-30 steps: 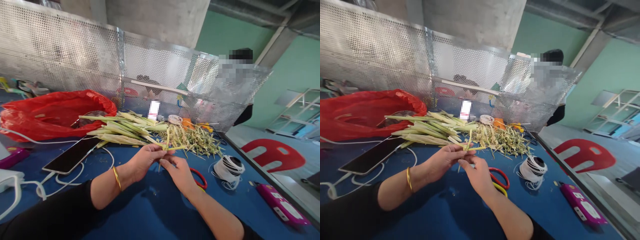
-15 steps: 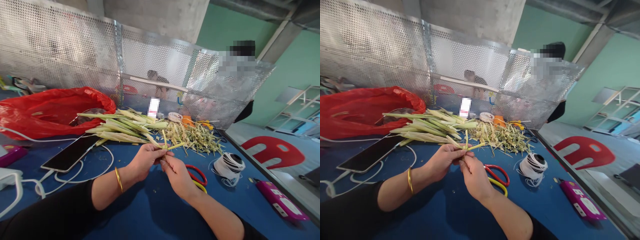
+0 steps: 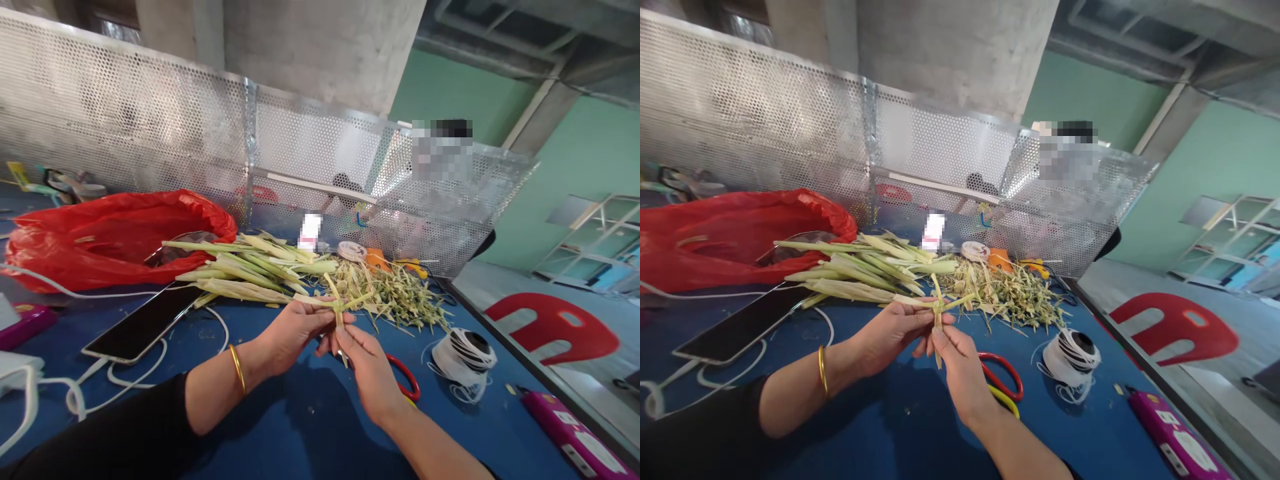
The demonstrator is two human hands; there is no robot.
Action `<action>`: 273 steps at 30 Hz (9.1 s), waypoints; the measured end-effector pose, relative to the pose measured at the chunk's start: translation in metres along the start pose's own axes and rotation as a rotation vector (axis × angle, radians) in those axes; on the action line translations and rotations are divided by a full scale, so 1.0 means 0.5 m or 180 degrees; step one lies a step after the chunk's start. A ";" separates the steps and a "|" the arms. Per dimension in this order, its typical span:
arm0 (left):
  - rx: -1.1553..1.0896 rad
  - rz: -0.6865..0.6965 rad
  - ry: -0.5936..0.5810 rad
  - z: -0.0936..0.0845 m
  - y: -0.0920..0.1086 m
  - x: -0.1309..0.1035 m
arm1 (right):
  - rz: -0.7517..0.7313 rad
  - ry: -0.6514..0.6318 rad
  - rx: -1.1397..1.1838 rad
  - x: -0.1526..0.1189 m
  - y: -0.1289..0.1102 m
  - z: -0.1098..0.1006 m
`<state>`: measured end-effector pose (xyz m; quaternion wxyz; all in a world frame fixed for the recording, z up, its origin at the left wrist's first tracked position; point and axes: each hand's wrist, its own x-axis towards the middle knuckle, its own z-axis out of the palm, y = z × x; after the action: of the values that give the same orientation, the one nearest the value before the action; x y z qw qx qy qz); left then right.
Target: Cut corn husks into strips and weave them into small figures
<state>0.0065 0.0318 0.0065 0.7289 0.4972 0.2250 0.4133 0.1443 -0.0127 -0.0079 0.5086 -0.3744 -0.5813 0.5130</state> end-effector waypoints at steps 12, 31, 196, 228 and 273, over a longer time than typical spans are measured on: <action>-0.0001 0.0126 -0.0127 0.008 0.009 -0.013 | 0.0078 -0.0060 0.0405 -0.002 -0.008 -0.001; 0.0108 0.0069 0.1073 0.025 0.000 -0.012 | -0.0302 0.0776 -0.2068 -0.012 -0.009 -0.008; -0.0216 -0.0956 0.0519 0.022 0.014 -0.014 | -0.0991 0.0176 -0.2372 0.038 -0.013 -0.086; 0.2206 -0.1050 0.0107 0.042 -0.031 -0.027 | -0.0024 0.0680 -0.1471 0.021 -0.027 -0.070; -0.0538 -0.0738 0.0959 0.039 -0.004 -0.019 | -0.2868 0.0221 -0.4441 -0.013 -0.004 -0.021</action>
<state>0.0164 0.0132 0.0115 0.7689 0.3376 0.3517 0.4138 0.1559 -0.0170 -0.0078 0.3341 -0.3508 -0.8441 -0.2298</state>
